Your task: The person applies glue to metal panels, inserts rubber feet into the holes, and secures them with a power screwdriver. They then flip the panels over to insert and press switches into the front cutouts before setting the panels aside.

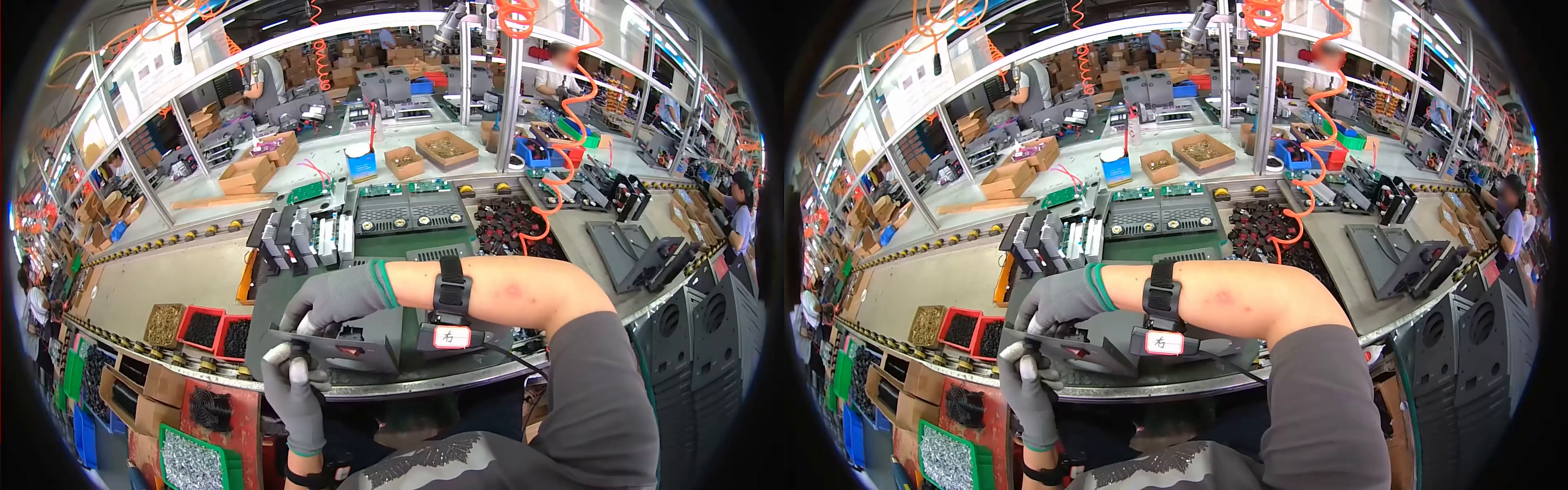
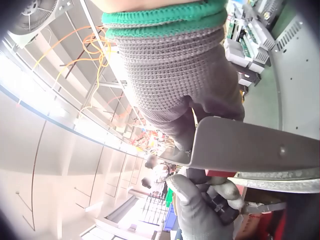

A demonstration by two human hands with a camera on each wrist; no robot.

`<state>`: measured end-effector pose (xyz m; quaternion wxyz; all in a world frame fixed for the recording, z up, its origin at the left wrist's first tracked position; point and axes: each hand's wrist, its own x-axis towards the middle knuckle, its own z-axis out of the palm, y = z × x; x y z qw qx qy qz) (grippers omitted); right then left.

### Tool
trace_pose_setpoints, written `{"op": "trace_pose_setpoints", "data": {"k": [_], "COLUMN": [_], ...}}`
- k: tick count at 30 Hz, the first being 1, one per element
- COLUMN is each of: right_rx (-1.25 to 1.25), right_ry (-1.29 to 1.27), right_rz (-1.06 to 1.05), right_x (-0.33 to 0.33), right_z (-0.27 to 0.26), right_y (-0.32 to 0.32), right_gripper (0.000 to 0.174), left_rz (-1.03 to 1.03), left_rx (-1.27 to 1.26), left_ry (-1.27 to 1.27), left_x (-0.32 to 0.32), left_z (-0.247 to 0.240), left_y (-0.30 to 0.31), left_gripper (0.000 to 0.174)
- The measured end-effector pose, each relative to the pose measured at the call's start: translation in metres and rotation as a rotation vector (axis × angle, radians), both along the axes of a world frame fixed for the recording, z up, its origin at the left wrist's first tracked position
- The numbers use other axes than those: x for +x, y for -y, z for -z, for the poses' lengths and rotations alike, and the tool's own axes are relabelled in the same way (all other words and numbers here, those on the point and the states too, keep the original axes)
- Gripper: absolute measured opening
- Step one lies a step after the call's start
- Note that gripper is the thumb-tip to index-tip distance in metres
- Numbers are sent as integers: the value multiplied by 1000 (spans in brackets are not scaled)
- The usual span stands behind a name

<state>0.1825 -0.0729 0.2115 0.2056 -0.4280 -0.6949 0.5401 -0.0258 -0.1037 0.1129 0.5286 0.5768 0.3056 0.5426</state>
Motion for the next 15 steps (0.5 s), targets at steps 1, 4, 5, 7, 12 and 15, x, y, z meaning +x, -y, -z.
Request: {"op": "trace_pose_setpoints", "data": {"k": [1,4,5,7,12,15], "right_rx": [17,148,148,71,-53,-74], "right_ry": [12,32,36,-24,-108,-31], "right_rz": [-4,5,2,51,40,-29], "right_x": [0,0,-1,-3,2,2], "right_z": [1,14,17,20,7,-1], "right_y": [-2,-11,-11,-12,-5,-4], "right_gripper": [33,36,36,34,35,39], "left_rz": [36,-20,-112,-240,-450,-282], "left_rx": [-74,-33,83,368,840,626], "left_ry": [-21,-50,-65,-248,-572,-332], "left_x": [-1,7,10,8,10,5], "left_z": [-4,-11,-13,-14,-9,-16], "left_y": [2,7,8,1,-2,-4], "left_gripper": [46,41,37,32,27,22]}}
